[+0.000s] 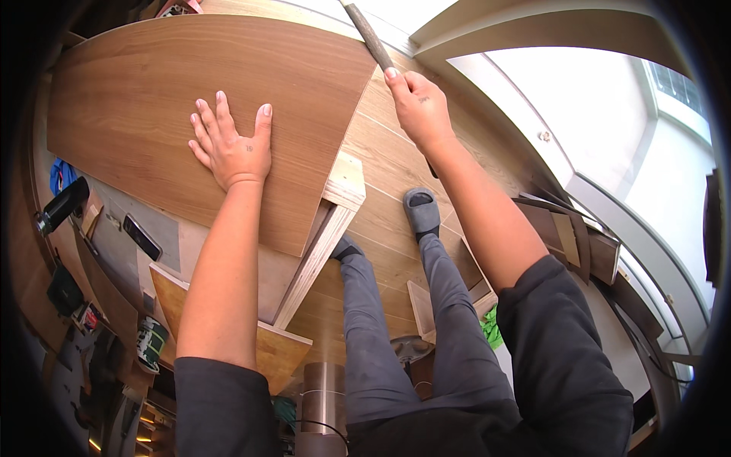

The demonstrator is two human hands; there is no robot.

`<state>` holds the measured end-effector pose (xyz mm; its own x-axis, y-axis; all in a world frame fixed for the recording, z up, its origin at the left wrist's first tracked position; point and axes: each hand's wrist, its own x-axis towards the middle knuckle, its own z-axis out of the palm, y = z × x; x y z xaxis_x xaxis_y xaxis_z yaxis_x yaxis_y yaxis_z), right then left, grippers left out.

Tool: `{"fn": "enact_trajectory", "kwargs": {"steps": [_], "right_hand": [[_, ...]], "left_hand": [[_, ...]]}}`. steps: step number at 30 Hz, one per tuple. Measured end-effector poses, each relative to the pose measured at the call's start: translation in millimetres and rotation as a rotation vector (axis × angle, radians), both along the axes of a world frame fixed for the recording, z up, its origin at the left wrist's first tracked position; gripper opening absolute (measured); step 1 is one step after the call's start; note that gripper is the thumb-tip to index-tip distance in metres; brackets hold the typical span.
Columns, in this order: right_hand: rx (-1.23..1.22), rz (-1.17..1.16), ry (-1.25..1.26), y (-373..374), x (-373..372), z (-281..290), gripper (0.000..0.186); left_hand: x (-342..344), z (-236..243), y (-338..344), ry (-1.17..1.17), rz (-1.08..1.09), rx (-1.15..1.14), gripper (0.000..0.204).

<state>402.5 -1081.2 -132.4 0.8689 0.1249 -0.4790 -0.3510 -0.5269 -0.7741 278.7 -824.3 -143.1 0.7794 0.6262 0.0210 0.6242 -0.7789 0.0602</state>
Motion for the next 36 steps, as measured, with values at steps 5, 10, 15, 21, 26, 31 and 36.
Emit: {"fn": "enact_trajectory", "kwargs": {"steps": [5, 10, 15, 21, 26, 31, 36], "right_hand": [[-0.047, 0.099, -0.066, -30.4, -70.6, 9.8, 0.055], [-0.082, 0.078, -0.074, -15.2, -26.0, 2.2, 0.055], [-0.049, 0.08, -0.134, -10.6, -24.4, 12.2, 0.056], [-0.104, 0.085, -0.121, -10.1, -26.0, 12.7, 0.053], [-0.061, 0.094, -0.047, -14.9, -37.5, 11.1, 0.052], [-0.064, 0.127, -0.001, -26.5, -80.0, 14.8, 0.052], [-0.05, 0.034, 0.04, 5.1, 3.1, 2.9, 0.047]], "left_hand": [[-3.6, 1.8, 0.6, 0.017, 0.013, 0.006, 0.086], [-2.2, -0.3, 0.6, -0.002, -0.001, 0.01, 0.087], [-3.1, 0.9, 0.1, 0.003, 0.005, -0.008, 0.087], [-3.0, 1.5, 1.4, -0.015, -0.002, -0.01, 0.089], [-5.1, -0.6, 1.6, -0.004, 0.007, -0.004, 0.087], [-2.6, 4.6, -0.9, -0.007, 0.008, -0.02, 0.086], [-0.6, 4.1, -2.3, -0.008, 0.016, -0.031, 0.086]]}}
